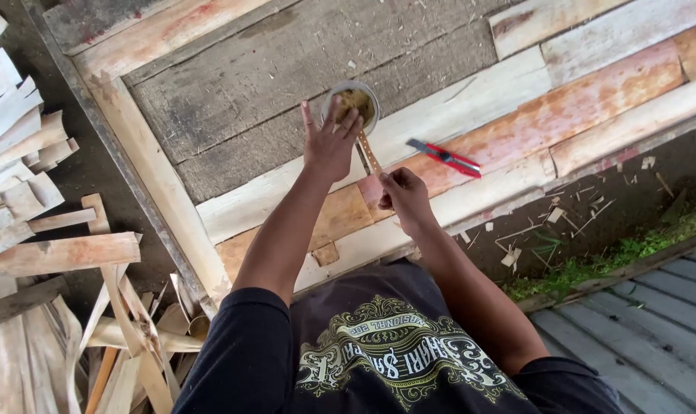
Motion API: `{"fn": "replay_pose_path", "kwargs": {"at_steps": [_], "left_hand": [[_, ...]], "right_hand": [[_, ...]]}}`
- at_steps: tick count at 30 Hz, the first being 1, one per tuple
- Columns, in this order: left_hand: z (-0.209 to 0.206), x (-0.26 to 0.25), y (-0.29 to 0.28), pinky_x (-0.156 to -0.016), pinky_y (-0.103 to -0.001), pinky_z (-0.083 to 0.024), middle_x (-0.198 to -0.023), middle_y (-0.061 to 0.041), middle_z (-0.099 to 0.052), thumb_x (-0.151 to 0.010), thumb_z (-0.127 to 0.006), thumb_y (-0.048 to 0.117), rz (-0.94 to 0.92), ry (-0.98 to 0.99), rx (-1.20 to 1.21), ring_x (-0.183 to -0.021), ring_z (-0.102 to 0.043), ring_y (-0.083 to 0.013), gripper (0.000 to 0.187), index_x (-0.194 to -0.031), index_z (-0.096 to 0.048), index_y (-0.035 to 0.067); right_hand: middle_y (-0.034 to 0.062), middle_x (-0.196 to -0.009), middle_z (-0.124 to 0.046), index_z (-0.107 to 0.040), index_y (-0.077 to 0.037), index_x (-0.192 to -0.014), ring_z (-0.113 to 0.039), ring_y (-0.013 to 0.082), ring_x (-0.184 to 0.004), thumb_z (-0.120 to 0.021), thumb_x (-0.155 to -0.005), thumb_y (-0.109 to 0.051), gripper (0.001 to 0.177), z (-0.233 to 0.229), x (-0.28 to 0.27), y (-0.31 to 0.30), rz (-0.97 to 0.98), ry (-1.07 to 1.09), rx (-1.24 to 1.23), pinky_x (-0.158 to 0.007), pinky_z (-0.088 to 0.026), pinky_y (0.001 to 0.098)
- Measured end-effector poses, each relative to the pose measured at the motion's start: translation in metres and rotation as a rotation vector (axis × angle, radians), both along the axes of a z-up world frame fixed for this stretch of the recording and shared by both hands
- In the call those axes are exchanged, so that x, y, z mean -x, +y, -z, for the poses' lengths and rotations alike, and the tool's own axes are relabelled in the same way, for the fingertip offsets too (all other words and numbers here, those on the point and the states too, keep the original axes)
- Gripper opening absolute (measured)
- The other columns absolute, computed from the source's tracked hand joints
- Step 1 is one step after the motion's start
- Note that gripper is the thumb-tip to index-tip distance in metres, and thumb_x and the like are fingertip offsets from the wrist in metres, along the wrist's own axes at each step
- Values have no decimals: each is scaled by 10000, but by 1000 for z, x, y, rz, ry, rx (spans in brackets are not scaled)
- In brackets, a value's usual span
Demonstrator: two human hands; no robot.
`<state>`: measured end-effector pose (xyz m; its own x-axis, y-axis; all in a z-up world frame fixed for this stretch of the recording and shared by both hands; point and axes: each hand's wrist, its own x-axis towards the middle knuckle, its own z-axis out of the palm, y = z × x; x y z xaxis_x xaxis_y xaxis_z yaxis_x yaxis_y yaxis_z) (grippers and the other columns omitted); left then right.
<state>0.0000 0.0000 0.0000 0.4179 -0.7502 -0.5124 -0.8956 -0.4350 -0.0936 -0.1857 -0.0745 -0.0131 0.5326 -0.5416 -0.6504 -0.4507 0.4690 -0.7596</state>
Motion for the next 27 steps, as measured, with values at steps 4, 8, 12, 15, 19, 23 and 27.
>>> {"fn": "replay_pose_path", "kwargs": {"at_steps": [4, 8, 12, 15, 19, 23, 27], "left_hand": [[3, 8, 26, -1143, -854, 119, -1736, 51, 47, -996, -532, 125, -46, 16, 132, -1558, 192, -340, 816, -1666, -79, 231], [14, 18, 83, -1168, -823, 99, -1741, 3, 28, -1038, -536, 54, -129, 119, 312, -1567, 141, -322, 786, -1677, -101, 198], [70, 33, 166, -1194, -751, 9, -1724, -64, -164, -1099, -501, 79, -178, 130, 612, -1573, -39, -330, 619, -1657, -249, 171], [101, 51, 221, -1220, -686, -52, -1721, -43, -187, -1079, -517, 124, -108, 108, 713, -1574, -81, -299, 600, -1639, -305, 163], [137, 71, 273, -1230, -632, -134, -1694, -54, -284, -1083, -496, 179, -31, 84, 799, -1559, -195, -297, 538, -1606, -371, 146], [158, 79, 303, -1170, -591, -344, -1586, -71, -461, -1031, -507, 150, 12, 162, 958, -1447, -430, -307, 535, -1564, -457, 158], [167, 81, 315, -1095, -554, -463, -1436, -96, -610, -999, -526, 148, 95, 138, 1032, -1320, -587, -326, 477, -1474, -566, 125]], "right_hand": [[117, -758, -586, -623, -1, -943, -673, 202, -671, -721, -990, -269, 289, -2, 30, 33, -15, -52, -6, -682, -648, 389], [94, -806, -584, -642, -16, -1023, -653, 165, -709, -667, -1033, -240, 226, 18, 56, 77, -58, -79, -30, -713, -641, 376], [94, -791, -594, -661, -4, -1082, -659, 169, -675, -679, -1041, -240, 240, 37, 79, 128, -64, -118, -67, -670, -640, 387], [68, -791, -556, -653, -1, -1104, -636, 145, -672, -643, -1048, -220, 226, 11, 84, 168, -22, -133, -79, -672, -644, 355], [55, -785, -554, -670, -15, -1126, -644, 147, -694, -656, -1045, -221, 222, 55, 98, 214, -21, -212, -92, -688, -638, 348], [79, -759, -555, -664, 7, -1116, -628, 162, -652, -634, -1055, -203, 220, 82, 105, 248, 13, -182, -126, -647, -618, 348], [132, -607, -548, -686, 12, -1029, -619, 232, -521, -686, -978, -182, 201, 91, 114, 269, 111, 63, -127, -476, -558, 358]]}}
